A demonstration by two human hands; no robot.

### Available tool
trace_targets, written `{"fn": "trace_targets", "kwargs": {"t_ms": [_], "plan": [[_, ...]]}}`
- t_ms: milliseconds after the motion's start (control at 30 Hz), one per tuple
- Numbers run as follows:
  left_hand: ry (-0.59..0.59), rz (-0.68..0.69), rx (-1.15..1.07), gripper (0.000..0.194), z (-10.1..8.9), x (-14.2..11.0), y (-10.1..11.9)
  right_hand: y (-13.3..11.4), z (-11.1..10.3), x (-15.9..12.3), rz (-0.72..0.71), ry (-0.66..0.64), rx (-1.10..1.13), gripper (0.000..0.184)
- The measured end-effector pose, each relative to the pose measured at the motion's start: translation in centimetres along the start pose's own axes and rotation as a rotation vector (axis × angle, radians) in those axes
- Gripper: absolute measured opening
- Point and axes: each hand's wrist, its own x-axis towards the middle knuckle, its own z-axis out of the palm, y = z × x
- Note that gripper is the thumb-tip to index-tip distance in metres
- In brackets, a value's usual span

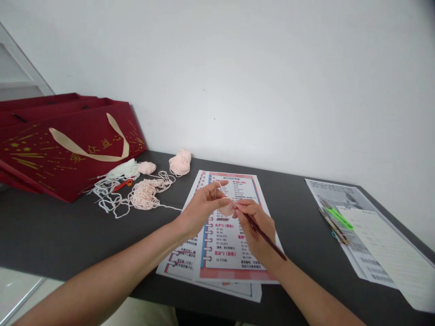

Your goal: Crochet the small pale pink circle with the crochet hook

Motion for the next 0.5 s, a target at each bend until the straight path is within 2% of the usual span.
{"fn": "trace_targets", "kwargs": {"t_ms": [100,300,400,500], "plan": [[0.014,0.022,0.001,0.053,-0.23,0.11,0.06,-0.5,0.19,0.18,0.189,0.062,0.172,0.007],[0.028,0.048,0.053,0.053,-0.36,0.2,0.11,-0.72,0.24,0.44,0.375,0.097,0.388,0.006],[0.035,0.075,0.12,0.052,-0.3,0.17,0.13,-0.84,0.1,0.18,0.311,0.089,0.251,0.006],[0.052,0.13,0.233,0.052,-0.19,0.07,0.14,-0.95,-0.06,-0.37,0.118,0.05,0.031,0.01]]}}
